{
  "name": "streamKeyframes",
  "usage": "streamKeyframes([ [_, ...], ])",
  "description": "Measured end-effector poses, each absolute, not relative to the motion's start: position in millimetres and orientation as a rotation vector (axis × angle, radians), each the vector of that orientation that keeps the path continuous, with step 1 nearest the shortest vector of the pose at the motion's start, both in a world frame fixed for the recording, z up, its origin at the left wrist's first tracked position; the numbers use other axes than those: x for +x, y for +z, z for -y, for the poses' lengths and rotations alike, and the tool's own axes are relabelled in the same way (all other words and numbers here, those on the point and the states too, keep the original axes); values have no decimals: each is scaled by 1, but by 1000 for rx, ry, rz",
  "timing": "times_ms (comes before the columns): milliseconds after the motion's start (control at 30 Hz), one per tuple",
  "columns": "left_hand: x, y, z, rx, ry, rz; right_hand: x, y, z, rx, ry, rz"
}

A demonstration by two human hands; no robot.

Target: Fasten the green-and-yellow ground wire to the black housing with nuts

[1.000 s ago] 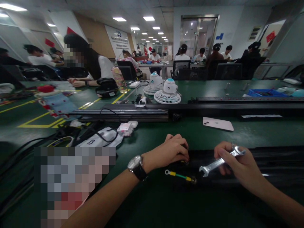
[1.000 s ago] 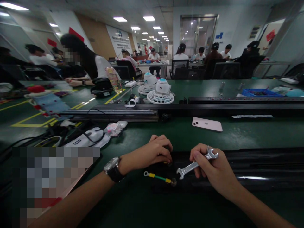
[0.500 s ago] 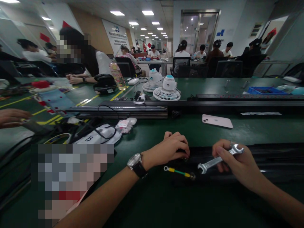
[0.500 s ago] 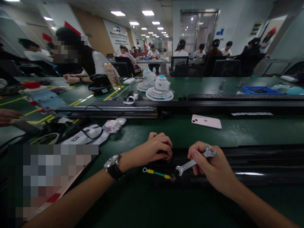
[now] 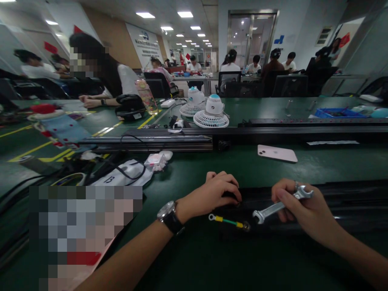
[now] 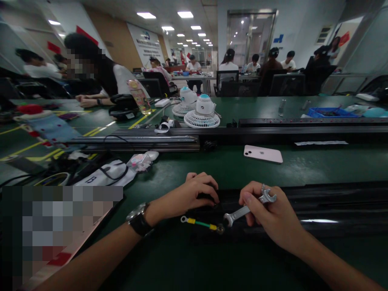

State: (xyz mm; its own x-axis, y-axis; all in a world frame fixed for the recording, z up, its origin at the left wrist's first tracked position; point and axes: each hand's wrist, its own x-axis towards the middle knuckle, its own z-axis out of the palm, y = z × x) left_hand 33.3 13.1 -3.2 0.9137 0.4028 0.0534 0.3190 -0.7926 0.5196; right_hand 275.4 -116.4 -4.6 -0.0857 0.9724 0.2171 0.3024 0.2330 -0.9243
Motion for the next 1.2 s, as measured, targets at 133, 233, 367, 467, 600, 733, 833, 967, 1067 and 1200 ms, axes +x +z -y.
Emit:
streamKeyframes([
  [133,33,-4,-13,2520,211,-534,275,-1,118,-1254,875,1624],
  [233,33,-4,-14,2487,207,-536,275,6,121,-1287,754,1786],
  [367,33,-5,-15,2468,211,-521,273,10,127,-1253,641,1954],
  [467,33,-7,-15,2473,228,-508,271,7,130,-1214,651,2002],
  [600,34,-9,-15,2486,240,-505,272,3,132,-1228,642,2000],
  [733,34,-9,-14,2483,236,-498,275,3,133,-1214,613,2005],
  [833,35,-9,-14,2490,235,-495,276,4,133,-1204,583,2016],
  [967,34,-8,-15,2496,227,-480,275,6,132,-1211,588,2002],
  [1067,34,-7,-16,2495,208,-469,274,7,132,-1207,595,1994],
  [1200,35,-6,-16,2473,183,-467,274,9,132,-1216,576,1992],
])
